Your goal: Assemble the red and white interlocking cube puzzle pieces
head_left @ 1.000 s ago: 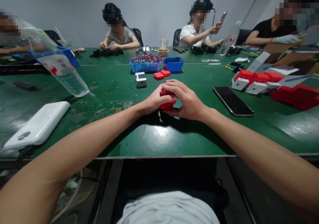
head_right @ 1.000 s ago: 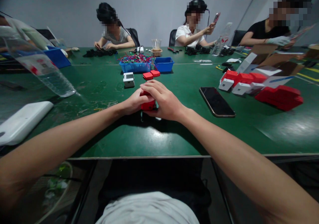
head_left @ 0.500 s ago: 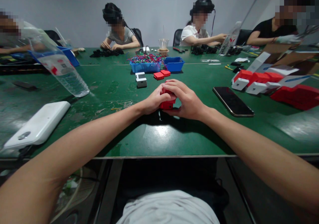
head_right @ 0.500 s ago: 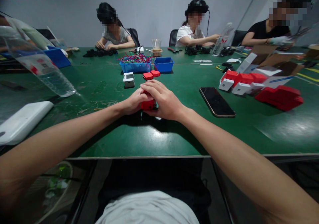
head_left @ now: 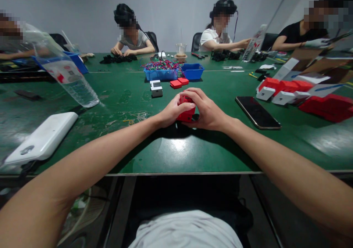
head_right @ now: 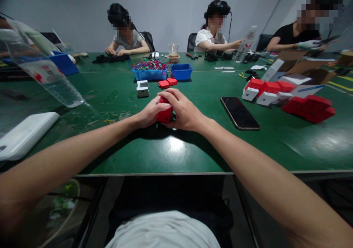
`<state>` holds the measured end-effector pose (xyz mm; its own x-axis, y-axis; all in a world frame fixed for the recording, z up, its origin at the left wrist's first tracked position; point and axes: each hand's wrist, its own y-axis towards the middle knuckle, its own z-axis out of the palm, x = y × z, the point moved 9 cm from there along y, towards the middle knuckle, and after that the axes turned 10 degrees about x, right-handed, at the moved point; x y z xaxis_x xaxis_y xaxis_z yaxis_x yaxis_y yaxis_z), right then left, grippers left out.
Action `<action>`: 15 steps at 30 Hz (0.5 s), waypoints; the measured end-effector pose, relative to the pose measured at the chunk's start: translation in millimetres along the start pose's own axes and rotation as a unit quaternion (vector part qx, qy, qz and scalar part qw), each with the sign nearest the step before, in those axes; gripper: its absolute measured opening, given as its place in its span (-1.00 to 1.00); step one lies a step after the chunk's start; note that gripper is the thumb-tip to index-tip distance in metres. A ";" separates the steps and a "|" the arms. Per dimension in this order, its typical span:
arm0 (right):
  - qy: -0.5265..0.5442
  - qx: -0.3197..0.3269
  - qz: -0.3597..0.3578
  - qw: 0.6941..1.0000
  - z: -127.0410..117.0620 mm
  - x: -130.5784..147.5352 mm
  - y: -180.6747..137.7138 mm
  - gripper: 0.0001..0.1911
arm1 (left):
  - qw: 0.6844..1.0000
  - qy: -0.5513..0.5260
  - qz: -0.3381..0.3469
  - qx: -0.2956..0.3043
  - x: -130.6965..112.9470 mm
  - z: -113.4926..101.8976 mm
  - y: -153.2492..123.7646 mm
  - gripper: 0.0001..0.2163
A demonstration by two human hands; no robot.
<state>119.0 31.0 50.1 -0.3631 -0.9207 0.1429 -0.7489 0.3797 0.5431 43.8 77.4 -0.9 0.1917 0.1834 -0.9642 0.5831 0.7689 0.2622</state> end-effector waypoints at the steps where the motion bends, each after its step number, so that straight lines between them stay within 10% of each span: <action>1: -0.007 0.001 0.001 1.000 -0.4 -0.1 0.0 -0.13 | 1.000 0.024 0.001 -0.009 -0.5 -1.5 -0.5 -0.50; 8: -0.082 0.006 0.020 0.996 -17.0 -15.1 -4.1 -0.14 | 0.974 0.224 0.018 0.004 -10.1 6.3 -6.2 -0.40; 15: -0.163 -0.125 0.152 0.967 -90.1 -79.2 -30.3 -0.21 | 0.842 0.528 0.014 0.111 -3.6 22.7 -9.8 -0.36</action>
<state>220.4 84.3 96.9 -0.7312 -0.6774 0.0804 -0.4380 0.5566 0.7059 55.4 55.3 0.9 -0.5325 0.7318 -0.4252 0.7459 0.6432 0.1728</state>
